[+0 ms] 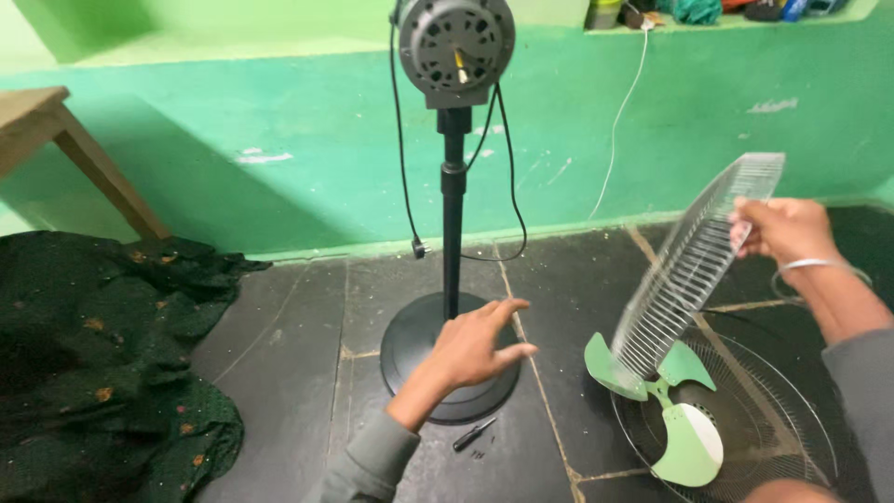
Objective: The person reassembles a standing electric fan by attaching the front wire cage to the motor housing and securing it with a screw. The fan blades remain detached and are not installed during the clip.
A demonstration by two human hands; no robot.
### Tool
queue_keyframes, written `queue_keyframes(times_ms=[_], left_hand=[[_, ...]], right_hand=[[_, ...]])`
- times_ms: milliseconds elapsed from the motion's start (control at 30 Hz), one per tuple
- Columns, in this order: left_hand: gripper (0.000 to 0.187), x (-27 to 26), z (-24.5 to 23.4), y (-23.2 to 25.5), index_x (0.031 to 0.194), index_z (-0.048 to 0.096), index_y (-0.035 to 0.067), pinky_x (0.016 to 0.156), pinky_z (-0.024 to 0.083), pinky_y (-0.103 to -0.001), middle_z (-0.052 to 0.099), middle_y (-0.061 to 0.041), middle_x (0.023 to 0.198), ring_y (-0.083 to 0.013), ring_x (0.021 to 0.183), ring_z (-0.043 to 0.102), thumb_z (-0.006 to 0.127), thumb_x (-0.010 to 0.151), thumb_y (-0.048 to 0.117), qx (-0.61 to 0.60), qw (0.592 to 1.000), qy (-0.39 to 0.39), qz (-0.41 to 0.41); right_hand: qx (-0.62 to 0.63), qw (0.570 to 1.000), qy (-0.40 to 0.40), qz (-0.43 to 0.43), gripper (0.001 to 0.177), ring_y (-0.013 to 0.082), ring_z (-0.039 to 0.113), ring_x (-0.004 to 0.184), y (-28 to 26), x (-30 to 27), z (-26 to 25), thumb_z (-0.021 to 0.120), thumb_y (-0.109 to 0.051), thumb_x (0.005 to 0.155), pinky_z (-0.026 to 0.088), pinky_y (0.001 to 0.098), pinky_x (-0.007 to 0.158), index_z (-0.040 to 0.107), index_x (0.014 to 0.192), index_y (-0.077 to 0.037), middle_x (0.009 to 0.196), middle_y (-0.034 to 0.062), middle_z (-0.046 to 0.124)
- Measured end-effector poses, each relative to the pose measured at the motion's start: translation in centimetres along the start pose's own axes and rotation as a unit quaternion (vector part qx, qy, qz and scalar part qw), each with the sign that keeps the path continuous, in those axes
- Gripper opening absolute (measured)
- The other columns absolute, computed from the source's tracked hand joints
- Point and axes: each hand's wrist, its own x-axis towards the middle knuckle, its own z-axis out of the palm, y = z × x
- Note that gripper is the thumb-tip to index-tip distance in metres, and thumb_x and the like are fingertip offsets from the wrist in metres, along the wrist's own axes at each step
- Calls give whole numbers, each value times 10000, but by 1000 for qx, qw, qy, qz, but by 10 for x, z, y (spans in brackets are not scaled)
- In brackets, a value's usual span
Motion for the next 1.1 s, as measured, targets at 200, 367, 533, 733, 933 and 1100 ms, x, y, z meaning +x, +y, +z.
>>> queue_keyframes(times_ms=[200,367,533,733,933,1100], left_hand=[[1064,-1,-13,29,1514,370,41,944,478,-537,566,-295,1330,-463,1151,580,761,720,632,40,972,199,118],[483,1,-25,26,1390,637,120,923,575,-408,757,-156,1159,-299,1045,738,619,1007,412,-102,903,416,-33],[361,2,-54,-2,1272,708,40,858,604,-341,818,-126,1012,-192,951,787,616,1007,267,-266,830,486,-58],[363,-1,-89,-13,1238,664,-30,835,625,-344,767,-129,989,-198,901,760,600,1024,256,-450,751,483,-20],[346,-11,-119,-15,1257,652,-42,882,637,-383,756,-142,1017,-213,921,753,598,1045,225,-451,723,521,53],[358,-19,-139,-17,1257,634,-50,897,633,-419,739,-178,1024,-247,944,735,603,1047,238,-501,662,553,74]], right_hand=[[219,972,-11,-88,137,171,660,633,-139,-26,85,698,-151,949,561,329,566,674,914,-21,778,59,684],[269,960,-20,-72,170,161,643,614,-227,-55,147,737,-173,918,557,335,566,647,879,-35,752,60,674],[219,961,-125,-116,244,171,644,651,-303,-92,174,733,-246,941,552,309,567,688,909,-8,781,83,660],[-75,891,-143,-425,173,179,707,850,-363,-136,175,721,-168,967,603,335,706,708,1059,-22,951,89,707],[-260,724,130,-626,328,255,561,1113,-298,-133,146,761,-71,981,525,339,890,600,1259,-4,1174,130,536],[-123,825,214,-508,427,171,433,1016,-167,-136,154,784,-235,1058,421,312,917,454,1256,-51,1185,65,405]])
